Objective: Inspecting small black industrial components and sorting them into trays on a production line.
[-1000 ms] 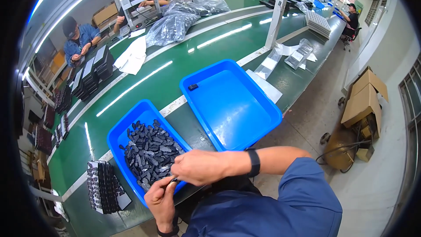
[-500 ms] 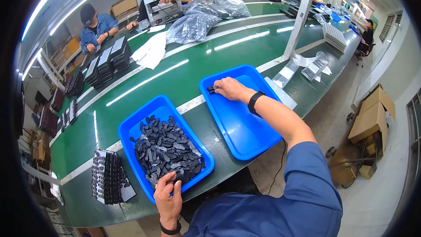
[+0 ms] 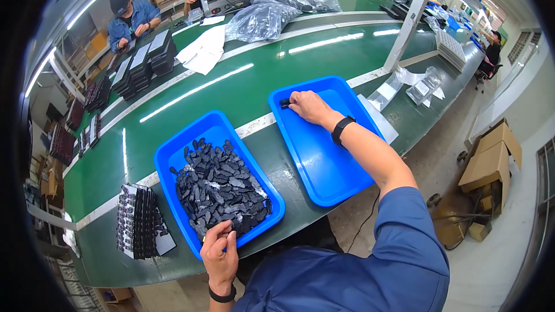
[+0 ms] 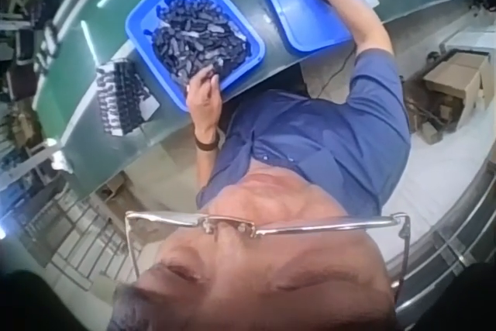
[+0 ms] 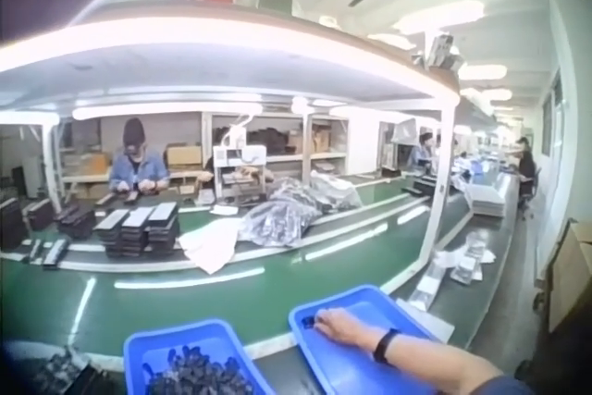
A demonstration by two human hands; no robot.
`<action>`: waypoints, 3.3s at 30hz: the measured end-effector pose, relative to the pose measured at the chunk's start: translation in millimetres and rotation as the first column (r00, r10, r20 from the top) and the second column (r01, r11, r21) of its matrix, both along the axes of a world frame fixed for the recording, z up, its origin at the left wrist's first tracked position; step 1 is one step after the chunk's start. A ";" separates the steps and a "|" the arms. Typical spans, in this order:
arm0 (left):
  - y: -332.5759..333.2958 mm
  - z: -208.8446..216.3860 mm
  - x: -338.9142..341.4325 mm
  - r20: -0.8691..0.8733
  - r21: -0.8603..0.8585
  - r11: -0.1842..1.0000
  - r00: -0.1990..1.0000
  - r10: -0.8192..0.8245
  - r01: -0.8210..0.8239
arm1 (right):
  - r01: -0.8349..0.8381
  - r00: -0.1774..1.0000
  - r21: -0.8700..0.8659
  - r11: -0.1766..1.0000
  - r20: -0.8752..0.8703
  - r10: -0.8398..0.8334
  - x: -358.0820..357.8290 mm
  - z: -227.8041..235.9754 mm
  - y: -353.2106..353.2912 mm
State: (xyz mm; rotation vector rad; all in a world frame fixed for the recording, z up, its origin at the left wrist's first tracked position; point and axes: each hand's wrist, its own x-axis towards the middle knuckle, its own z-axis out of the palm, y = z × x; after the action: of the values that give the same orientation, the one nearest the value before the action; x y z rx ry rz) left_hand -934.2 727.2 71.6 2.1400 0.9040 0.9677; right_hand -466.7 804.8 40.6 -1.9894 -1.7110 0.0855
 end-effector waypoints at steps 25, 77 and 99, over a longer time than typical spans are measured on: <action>38.1 2.6 -60.8 0.027 0.116 0.915 0.922 0.386 -0.386 | -0.155 0.982 -0.211 0.965 0.070 0.173 -95.5 112.9 -64.4; 107.6 3.2 -244.5 0.167 -0.278 0.613 0.591 0.789 -0.740 | -0.383 0.435 -0.249 0.890 -0.898 -0.064 -287.0 71.0 -85.3; 46.7 23.8 -88.0 0.435 -0.051 0.964 0.862 0.258 -0.263 | -0.496 0.010 -0.037 0.868 -0.999 -0.037 -300.9 41.5 -85.6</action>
State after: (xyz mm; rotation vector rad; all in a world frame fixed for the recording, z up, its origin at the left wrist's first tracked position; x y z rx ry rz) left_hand -1022.2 773.9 95.4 1.7190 0.9670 1.5198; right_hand -767.6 719.1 82.1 -1.0434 -0.9196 1.6952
